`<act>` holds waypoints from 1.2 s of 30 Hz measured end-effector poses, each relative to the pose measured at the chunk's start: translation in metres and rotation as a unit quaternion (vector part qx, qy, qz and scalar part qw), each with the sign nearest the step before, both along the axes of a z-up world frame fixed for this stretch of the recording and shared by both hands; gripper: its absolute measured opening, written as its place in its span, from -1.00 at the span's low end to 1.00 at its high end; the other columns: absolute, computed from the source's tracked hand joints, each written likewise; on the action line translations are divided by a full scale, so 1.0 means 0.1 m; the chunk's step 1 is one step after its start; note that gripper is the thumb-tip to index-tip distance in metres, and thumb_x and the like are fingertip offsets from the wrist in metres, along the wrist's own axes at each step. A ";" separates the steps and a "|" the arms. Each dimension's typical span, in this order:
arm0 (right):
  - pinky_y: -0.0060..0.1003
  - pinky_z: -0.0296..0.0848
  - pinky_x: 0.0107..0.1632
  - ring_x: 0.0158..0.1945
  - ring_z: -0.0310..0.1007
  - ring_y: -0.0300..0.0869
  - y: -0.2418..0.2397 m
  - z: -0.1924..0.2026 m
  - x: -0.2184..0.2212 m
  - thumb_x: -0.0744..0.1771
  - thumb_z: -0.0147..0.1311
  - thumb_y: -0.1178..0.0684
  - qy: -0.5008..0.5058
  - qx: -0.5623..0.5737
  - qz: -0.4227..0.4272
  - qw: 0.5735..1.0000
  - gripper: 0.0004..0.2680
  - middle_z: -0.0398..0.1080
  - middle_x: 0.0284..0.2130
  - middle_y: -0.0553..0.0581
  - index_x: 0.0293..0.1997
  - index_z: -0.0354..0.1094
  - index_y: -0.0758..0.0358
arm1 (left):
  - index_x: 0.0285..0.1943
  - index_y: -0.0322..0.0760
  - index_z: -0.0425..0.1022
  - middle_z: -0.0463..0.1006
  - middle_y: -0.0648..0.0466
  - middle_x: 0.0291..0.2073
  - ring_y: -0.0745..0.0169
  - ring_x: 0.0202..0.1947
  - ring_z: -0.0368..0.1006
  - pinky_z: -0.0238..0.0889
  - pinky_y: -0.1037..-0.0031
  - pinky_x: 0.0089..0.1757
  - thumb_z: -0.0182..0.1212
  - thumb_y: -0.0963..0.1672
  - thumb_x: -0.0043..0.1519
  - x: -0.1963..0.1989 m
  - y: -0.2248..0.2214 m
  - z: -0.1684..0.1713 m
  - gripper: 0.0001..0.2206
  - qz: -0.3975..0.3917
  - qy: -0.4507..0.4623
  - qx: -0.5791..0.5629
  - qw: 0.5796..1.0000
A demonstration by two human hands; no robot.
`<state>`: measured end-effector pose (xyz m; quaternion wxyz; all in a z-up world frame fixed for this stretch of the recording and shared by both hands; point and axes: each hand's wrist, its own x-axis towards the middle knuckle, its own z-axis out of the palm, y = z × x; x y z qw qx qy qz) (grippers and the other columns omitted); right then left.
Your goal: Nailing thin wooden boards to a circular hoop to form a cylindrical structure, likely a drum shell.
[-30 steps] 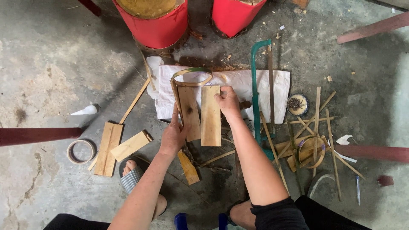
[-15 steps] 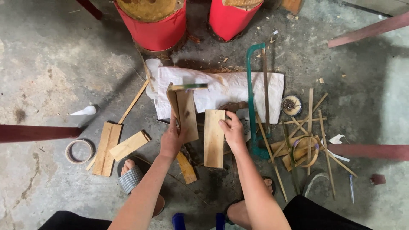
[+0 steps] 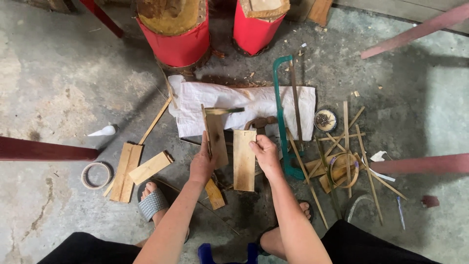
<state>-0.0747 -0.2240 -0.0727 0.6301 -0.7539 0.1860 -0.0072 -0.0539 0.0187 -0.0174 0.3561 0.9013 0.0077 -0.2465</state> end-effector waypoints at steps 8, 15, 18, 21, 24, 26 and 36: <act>-0.39 0.41 -0.41 -0.48 0.37 -0.33 -0.17 -0.05 -0.28 0.33 0.22 0.12 -0.004 -0.035 -0.006 0.999 -0.95 0.47 -0.56 0.03 -0.20 0.51 0.20 | 0.65 0.05 -0.57 0.64 -0.18 -0.18 -0.19 -0.17 0.61 0.47 0.10 -0.20 0.08 -0.06 0.36 -0.12 0.06 -0.28 -0.15 0.002 0.028 0.018 0.999; -0.36 0.40 -0.36 -0.46 0.32 -0.30 -0.18 0.36 -0.47 0.32 0.22 0.14 -0.013 -0.052 -0.019 0.998 -0.97 0.44 -0.57 0.04 -0.24 0.50 0.21 | 0.65 -0.07 -0.49 0.59 -0.20 -0.07 -0.21 -0.04 0.56 0.47 -0.01 -0.11 0.17 -0.06 0.33 -0.19 0.06 -0.24 -0.14 0.056 0.079 -0.038 0.995; -0.35 0.39 -0.39 -0.48 0.32 -0.30 -0.21 0.43 -0.54 0.32 0.22 0.11 -0.012 -0.059 -0.026 0.998 -0.96 0.45 -0.59 0.04 -0.27 0.52 0.19 | 0.64 -0.10 -0.52 0.58 -0.19 -0.01 -0.20 0.02 0.54 0.46 -0.04 -0.06 0.17 -0.04 0.33 -0.25 0.07 -0.19 -0.12 0.054 0.099 -0.043 0.993; -0.36 0.40 -0.38 -0.48 0.33 -0.31 -0.21 0.49 -0.56 0.33 0.23 0.07 -0.017 -0.064 -0.027 0.997 -0.94 0.45 -0.60 0.03 -0.28 0.54 0.16 | 0.65 -0.07 -0.50 0.58 -0.15 0.03 -0.15 0.04 0.54 0.48 -0.02 -0.03 0.18 -0.04 0.31 -0.35 0.03 0.12 -0.11 0.077 0.112 -0.035 0.990; -0.34 0.40 -0.37 -0.48 0.31 -0.30 -0.17 0.66 -0.61 0.33 0.22 0.06 -0.024 -0.059 -0.026 0.998 -0.93 0.43 -0.61 0.05 -0.29 0.53 0.18 | 0.65 -0.07 -0.50 0.57 -0.14 0.04 -0.15 0.06 0.53 0.47 -0.02 -0.03 0.20 -0.04 0.32 -0.38 0.13 -0.06 -0.11 0.082 0.111 -0.046 0.989; -0.30 0.41 -0.35 -0.47 0.33 -0.26 -0.13 0.78 -0.62 0.33 0.22 0.05 -0.026 -0.069 -0.025 0.997 -0.92 0.43 -0.60 0.09 -0.29 0.53 0.18 | 0.65 -0.11 -0.48 0.55 -0.17 0.07 -0.18 0.09 0.51 0.47 -0.02 -0.01 0.18 -0.05 0.33 -0.42 0.17 0.07 -0.13 0.081 0.112 -0.049 0.989; -0.18 0.44 -0.28 -0.40 0.44 -0.12 -0.02 0.88 -0.76 0.34 0.19 0.01 -0.020 -0.123 -0.005 0.992 -0.90 0.46 -0.51 0.19 -0.25 0.50 0.18 | 0.26 -0.15 0.44 0.64 -0.09 -0.07 -0.13 0.01 0.57 0.48 0.06 -0.03 0.16 -0.03 0.31 -0.59 0.09 0.30 -0.64 0.112 -0.090 0.030 0.989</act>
